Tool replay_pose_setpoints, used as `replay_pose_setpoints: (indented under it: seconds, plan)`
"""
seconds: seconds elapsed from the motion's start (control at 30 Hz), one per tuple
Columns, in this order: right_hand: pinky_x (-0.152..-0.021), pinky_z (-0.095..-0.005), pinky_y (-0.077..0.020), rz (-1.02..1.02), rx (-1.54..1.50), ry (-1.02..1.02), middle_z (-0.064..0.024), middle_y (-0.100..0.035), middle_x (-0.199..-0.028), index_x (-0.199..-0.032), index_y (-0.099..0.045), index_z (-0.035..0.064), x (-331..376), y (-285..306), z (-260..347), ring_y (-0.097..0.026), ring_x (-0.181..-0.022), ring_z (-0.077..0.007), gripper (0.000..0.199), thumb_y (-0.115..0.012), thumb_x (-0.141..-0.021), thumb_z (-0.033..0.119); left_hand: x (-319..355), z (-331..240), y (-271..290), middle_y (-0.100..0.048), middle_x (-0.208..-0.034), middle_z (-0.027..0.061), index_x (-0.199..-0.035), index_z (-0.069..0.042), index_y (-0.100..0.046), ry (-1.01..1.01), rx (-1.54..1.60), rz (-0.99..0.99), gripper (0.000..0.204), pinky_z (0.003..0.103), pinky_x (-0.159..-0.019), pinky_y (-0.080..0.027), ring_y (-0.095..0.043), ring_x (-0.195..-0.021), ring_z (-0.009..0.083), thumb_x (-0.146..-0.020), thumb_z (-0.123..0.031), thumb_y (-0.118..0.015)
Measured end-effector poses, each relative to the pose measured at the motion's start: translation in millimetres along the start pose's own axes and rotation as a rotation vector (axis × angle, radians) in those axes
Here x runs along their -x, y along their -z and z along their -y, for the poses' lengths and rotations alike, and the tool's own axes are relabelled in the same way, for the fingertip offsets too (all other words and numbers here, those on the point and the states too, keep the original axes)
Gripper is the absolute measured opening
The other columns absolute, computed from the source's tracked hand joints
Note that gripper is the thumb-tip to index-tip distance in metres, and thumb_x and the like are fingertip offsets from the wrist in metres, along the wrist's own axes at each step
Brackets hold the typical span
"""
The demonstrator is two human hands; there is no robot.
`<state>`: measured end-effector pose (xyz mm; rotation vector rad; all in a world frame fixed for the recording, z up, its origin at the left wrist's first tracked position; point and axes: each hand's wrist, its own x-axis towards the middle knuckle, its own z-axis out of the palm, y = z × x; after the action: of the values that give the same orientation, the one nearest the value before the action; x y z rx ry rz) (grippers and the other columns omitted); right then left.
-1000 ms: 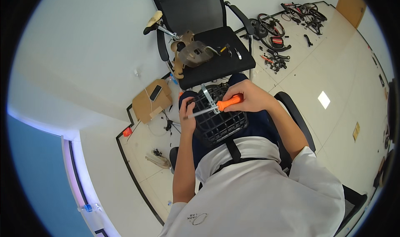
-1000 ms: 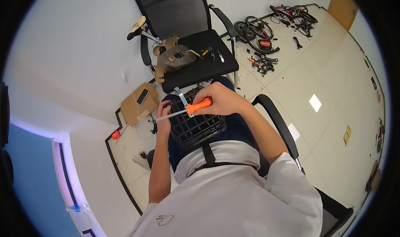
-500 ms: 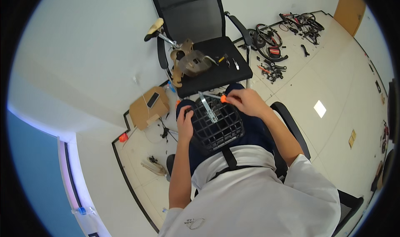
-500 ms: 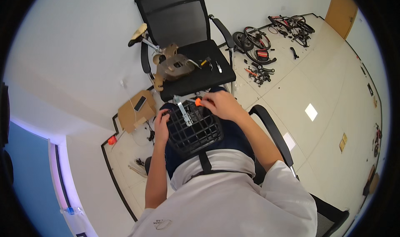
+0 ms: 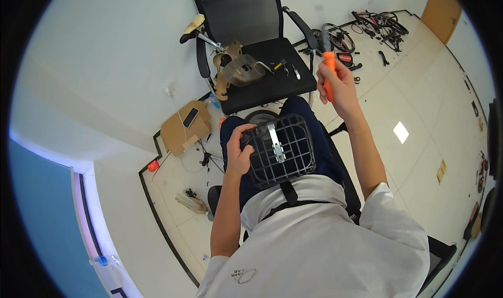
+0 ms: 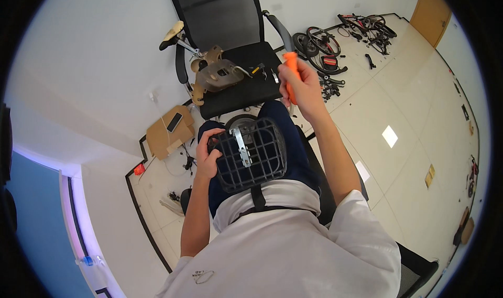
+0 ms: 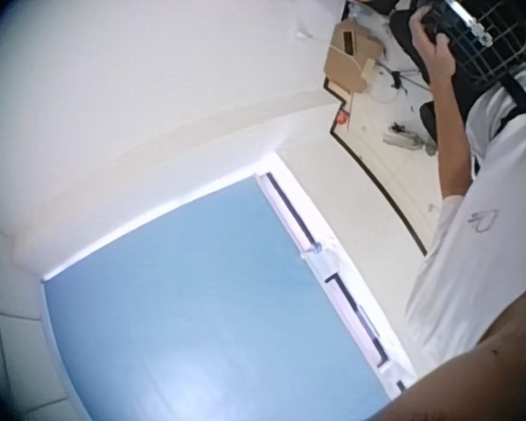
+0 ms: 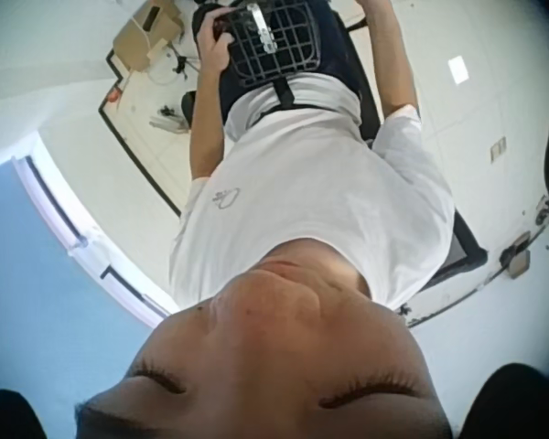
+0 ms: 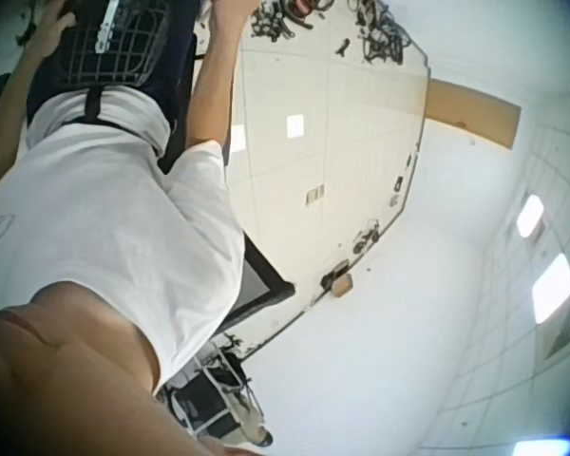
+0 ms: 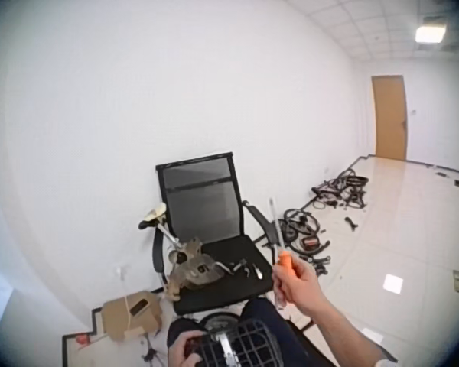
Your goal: The person sits on a chair and uses an orange screwdriver to tighten screws on a black bicycle basket. They rotate the basket to access different sides and continue fastening the metal bracket to the basket frame.
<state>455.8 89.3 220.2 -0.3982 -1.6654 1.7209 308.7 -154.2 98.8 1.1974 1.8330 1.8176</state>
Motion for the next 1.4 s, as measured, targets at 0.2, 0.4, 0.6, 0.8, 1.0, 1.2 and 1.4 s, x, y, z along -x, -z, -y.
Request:
replay_pose_setpoints:
  seconds: [0.2, 0.4, 0.6, 0.8, 1.0, 1.2, 1.4]
  plan:
    - [-0.055, -0.0374, -0.0466, 0.694, 1.213, 0.39, -0.0115, -0.057, -0.063, -0.093, -0.061, 0.0051, 23.9, 22.7, -16.2, -0.058, -0.056, -0.0276, 0.02, -0.066, -0.086, 0.023, -2.5, 1.3, -2.9, -0.062, -0.095, 0.0072, -0.113, -0.001, -0.058, -0.061, -0.009, -0.018, 0.049, 0.026, -0.076, -0.045, -0.054, -0.079, 0.0151, -0.065, -0.001, -0.049]
    - [-0.06, -0.0394, -0.0472, 0.157, 0.414, -0.065, -0.0156, -0.059, -0.064, -0.092, -0.062, 0.0043, 13.4, 25.7, 6.4, -0.06, -0.06, -0.0317, 0.019, -0.064, -0.09, 0.023, 0.1, 4.5, -1.2, -0.063, -0.097, 0.0066, -0.112, 0.0, -0.058, 0.039, 0.084, 0.014, 0.049, 0.026, -0.076, -0.044, -0.054, -0.08, 0.0142, -0.065, -0.001, -0.049]
    - [-0.059, -0.0378, -0.0467, 0.365, 0.972, 0.157, -0.0175, -0.061, -0.067, -0.095, -0.063, 0.0036, 19.5, 19.8, 1.1, -0.06, -0.06, -0.0293, 0.024, -0.065, -0.09, 0.027, 0.6, 0.3, -0.4, -0.063, -0.095, 0.0055, -0.112, -0.001, -0.059, -0.033, 0.042, -0.007, 0.049, 0.025, -0.076, -0.044, -0.053, -0.079, 0.0136, -0.063, -0.001, -0.05]
    - [-0.052, -0.0291, -0.0378, 0.105, 0.5, 0.065, -0.0018, -0.052, -0.059, -0.087, -0.063, -0.0005, 6.2, 42.4, 1.3, -0.045, -0.055, -0.0092, 0.026, -0.066, -0.092, 0.025, 0.3, 1.9, -1.2, -0.063, -0.094, 0.0055, -0.111, -0.001, -0.059, 0.012, 0.068, -0.02, 0.05, 0.025, -0.076, -0.044, -0.053, -0.079, 0.014, -0.062, -0.001, -0.05]
    - [-0.05, -0.0267, -0.0372, 0.405, 0.602, 0.003, -0.0005, -0.057, -0.061, -0.085, -0.061, -0.0009, 20.1, 38.2, -2.9, -0.046, -0.051, -0.0115, 0.03, -0.065, -0.093, 0.027, 1.2, -1.6, -2.3, -0.063, -0.093, 0.0053, -0.111, -0.001, -0.059, -0.005, 0.058, -0.041, 0.05, 0.025, -0.075, -0.044, -0.053, -0.079, 0.0138, -0.062, -0.001, -0.05]
    - [-0.053, -0.0339, -0.0469, 0.209, 0.652, 0.296, -0.0042, -0.053, -0.057, -0.073, -0.055, 0.0056, 9.7, 19.1, -21.8, -0.055, -0.051, -0.0179, 0.03, -0.064, -0.09, 0.028, 0.2, 4.7, -0.7, -0.062, -0.091, 0.0044, -0.111, -0.001, -0.059, -0.011, 0.042, -0.022, 0.049, 0.024, -0.073, -0.043, -0.053, -0.077, 0.0126, -0.063, 0.0, -0.05]
    - [-0.053, -0.0297, -0.0438, 0.041, 0.48, 0.103, -0.0029, -0.057, -0.057, -0.079, -0.062, 0.0022, -22.5, 22.1, -16.2, -0.055, -0.053, -0.0118, 0.03, -0.064, -0.09, 0.03, 0.3, 7.4, -1.7, -0.062, -0.09, 0.0041, -0.111, -0.001, -0.058, -0.02, 0.055, -0.046, 0.048, 0.024, -0.071, -0.043, -0.052, -0.075, 0.0119, -0.064, 0.001, -0.049]
